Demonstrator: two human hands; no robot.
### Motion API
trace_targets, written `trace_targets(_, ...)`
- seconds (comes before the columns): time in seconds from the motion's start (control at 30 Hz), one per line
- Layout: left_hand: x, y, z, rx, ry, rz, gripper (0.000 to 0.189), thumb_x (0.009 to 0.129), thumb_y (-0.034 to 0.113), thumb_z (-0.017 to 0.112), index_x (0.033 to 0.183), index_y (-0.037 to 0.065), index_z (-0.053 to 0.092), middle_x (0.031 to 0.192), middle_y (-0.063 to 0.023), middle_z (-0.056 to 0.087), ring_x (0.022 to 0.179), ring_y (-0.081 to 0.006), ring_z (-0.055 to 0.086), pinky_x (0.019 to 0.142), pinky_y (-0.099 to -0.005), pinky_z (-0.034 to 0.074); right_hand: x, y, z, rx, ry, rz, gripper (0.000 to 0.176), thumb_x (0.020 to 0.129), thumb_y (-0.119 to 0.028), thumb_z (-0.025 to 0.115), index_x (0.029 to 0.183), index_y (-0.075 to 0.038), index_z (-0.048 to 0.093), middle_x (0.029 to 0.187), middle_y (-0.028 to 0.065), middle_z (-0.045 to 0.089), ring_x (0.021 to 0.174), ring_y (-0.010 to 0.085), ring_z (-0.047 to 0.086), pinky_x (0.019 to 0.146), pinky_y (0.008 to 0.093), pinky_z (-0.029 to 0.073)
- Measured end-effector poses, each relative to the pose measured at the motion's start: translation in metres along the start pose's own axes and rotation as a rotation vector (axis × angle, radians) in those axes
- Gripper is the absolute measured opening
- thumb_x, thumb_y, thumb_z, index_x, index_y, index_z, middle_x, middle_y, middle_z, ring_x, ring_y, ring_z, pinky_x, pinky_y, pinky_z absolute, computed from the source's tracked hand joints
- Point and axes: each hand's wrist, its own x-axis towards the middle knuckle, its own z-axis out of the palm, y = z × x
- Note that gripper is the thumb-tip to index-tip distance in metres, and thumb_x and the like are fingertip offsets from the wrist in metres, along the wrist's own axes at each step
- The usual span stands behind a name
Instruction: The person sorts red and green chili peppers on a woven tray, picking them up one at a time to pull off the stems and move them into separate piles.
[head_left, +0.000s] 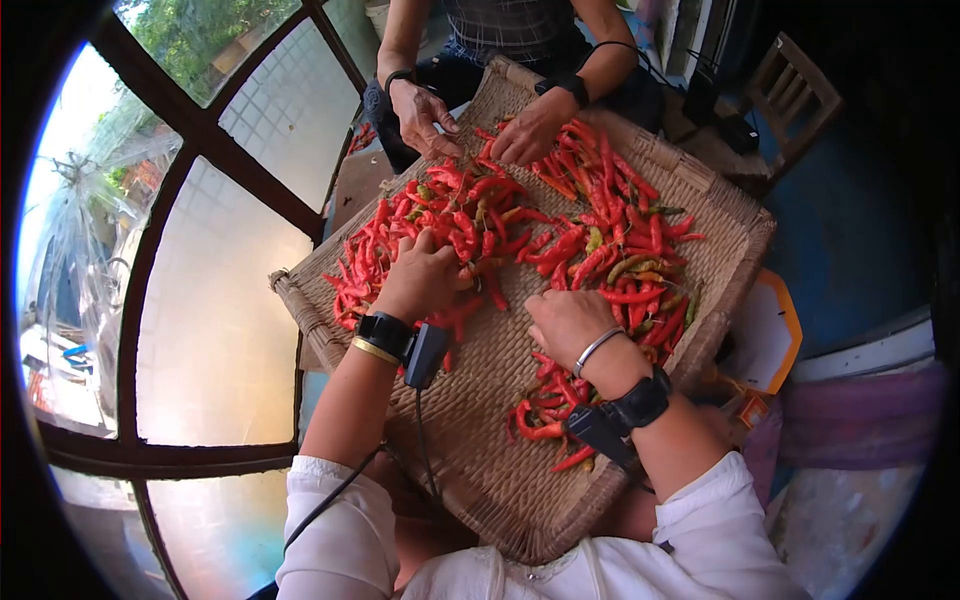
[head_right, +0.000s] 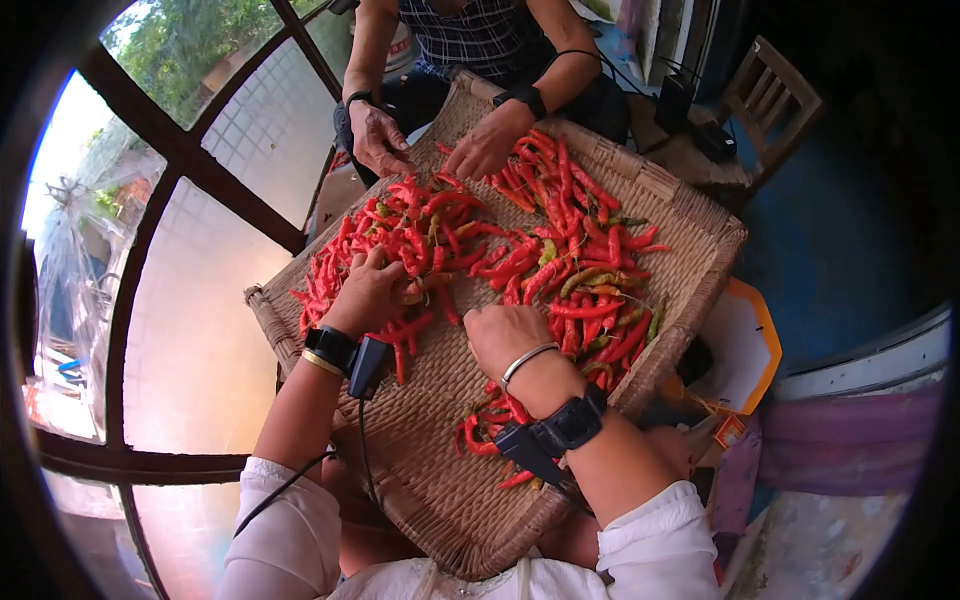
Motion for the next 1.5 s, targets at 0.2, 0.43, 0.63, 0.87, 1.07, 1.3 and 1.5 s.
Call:
trace_targets(0.2,-0.033,0.027,0.0,-0.038,0.013,0.019,0.04,0.065,0.033,0.074,0.097,0.013,0.063,0.098,-0.0138,0.044,0.094,-0.0329,0.046,0.08,-0.0412,0.043,0.002,-0.004,0.001,-0.009,-0.061,-0.022,0.019,0.076,-0.022,0.063,0.084,-0.006,0.057,0.085,0.0118,0.062,0.08,0.0306,0.062,0.069,0.0424,0.049)
trace_targets(0.43,-0.056,0.052,0.011,-0.166,-0.14,0.116,0.041,0.068,0.04,0.072,0.089,0.007,0.06,0.087,-0.0137,0.047,0.083,-0.0315,0.05,0.072,-0.0402,0.044,0.003,-0.009,-0.003,-0.086,-0.258,-0.021,0.018,0.08,-0.011,0.052,0.094,-0.007,0.064,0.09,0.0149,0.065,0.087,0.0304,0.063,0.074,0.0397,0.051)
trace_targets(0.63,-0.069,0.063,0.009,-0.341,-0.289,0.157,0.032,0.073,0.034,0.068,0.086,0.007,0.06,0.08,-0.0126,0.053,0.078,-0.0288,0.054,0.068,-0.0384,0.045,0.004,-0.006,0.005,-0.037,-0.305,-0.031,0.019,0.079,-0.017,0.056,0.094,-0.008,0.062,0.095,0.0144,0.063,0.092,0.0303,0.06,0.078,0.041,0.049)
trace_targets(0.87,-0.069,0.056,-0.006,-0.404,0.015,0.196,0.007,0.073,0.016,0.06,0.076,0.01,0.061,0.073,-0.0048,0.055,0.08,-0.0256,0.055,0.07,-0.0416,0.044,0.019,0.002,0.016,0.356,-0.102,-0.034,0.024,0.081,-0.021,0.059,0.1,-0.007,0.061,0.085,0.0108,0.065,0.074,0.026,0.063,0.066,0.0363,0.05)
trace_targets(1.07,-0.072,0.065,-0.01,-0.553,-0.06,0.252,0.007,0.07,0.01,0.061,0.077,0.01,0.06,0.075,-0.0059,0.055,0.083,-0.0249,0.055,0.067,-0.0384,0.046,0.026,-0.005,0.01,1.223,-0.394,0.196,0.018,0.086,-0.017,0.058,0.094,-0.001,0.06,0.071,0.0024,0.061,0.053,0.0065,0.054,0.048,0.0198,0.044)
trace_targets(1.3,-0.071,0.063,-0.009,-0.435,0.212,0.138,0.011,0.072,0.004,0.061,0.083,0.007,0.061,0.097,-0.0096,0.057,0.086,-0.0291,0.056,0.071,-0.0382,0.048,0.03,0.035,-0.011,1.633,0.091,0.388,0.014,0.087,-0.02,0.056,0.085,-0.005,0.057,0.064,0.0017,0.058,0.052,0.0065,0.054,0.045,0.0193,0.044)
trace_targets(1.5,-0.069,0.063,-0.003,-0.219,-0.116,0.195,0.012,0.074,0.016,0.063,0.082,0.007,0.062,0.085,-0.0074,0.06,0.082,-0.0269,0.056,0.07,-0.0364,0.047,0.031,0.05,0.027,0.663,0.031,0.174,0.027,0.079,-0.022,0.065,0.098,-0.006,0.054,0.083,0.0077,0.061,0.066,0.0203,0.061,0.059,0.0344,0.05)
